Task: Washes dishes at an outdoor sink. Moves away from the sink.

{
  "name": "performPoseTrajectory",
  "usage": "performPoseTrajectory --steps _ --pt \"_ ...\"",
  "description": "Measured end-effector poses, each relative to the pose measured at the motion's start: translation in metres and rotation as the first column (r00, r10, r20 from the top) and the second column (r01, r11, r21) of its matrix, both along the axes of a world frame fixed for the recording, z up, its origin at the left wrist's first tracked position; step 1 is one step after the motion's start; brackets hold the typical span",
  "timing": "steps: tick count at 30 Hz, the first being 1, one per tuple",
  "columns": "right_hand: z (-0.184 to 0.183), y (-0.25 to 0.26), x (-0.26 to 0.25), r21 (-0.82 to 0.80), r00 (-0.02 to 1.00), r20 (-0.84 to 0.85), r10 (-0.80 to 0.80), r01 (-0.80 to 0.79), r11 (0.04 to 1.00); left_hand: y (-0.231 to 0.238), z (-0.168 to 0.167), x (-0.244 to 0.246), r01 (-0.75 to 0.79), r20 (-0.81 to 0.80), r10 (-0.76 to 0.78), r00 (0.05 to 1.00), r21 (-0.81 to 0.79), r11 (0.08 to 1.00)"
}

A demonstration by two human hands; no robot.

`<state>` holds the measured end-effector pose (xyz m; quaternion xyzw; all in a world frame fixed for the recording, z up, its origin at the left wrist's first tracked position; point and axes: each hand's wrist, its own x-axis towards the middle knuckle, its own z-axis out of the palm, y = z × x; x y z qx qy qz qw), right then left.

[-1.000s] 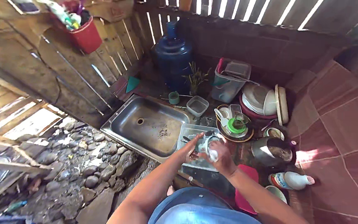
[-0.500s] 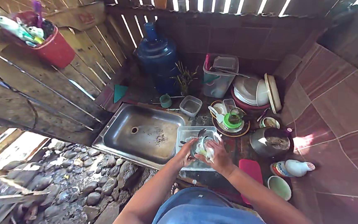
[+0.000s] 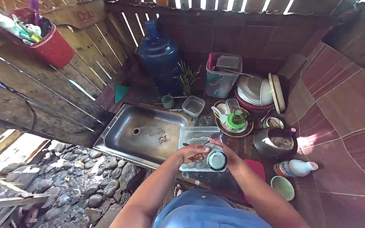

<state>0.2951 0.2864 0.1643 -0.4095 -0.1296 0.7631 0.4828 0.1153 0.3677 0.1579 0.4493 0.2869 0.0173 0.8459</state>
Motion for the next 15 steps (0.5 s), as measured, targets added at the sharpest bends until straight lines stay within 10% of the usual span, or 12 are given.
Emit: performPoseTrajectory --steps 6,11,13,15 --pt "0.009 0.004 0.01 0.165 0.665 0.739 -0.108 -0.022 0.986 -0.018 -0.009 -0.004 -0.137 -0.056 0.131 0.99 -0.118 0.984" --pt "0.022 -0.028 -0.012 0.138 -0.005 0.987 -0.161 -0.495 0.858 -0.033 -0.003 0.011 -0.425 -0.151 0.418 0.896 -0.012 0.905" --pt "0.005 -0.031 -0.009 0.322 -0.003 0.926 -0.377 -0.514 0.795 -0.034 0.003 0.013 -0.449 -0.128 0.451 0.883 0.046 0.892" --pt "-0.003 -0.023 0.011 0.403 0.35 0.897 -0.272 -0.389 0.828 -0.036 0.01 0.01 -0.426 -0.069 0.431 0.9 0.07 0.902"
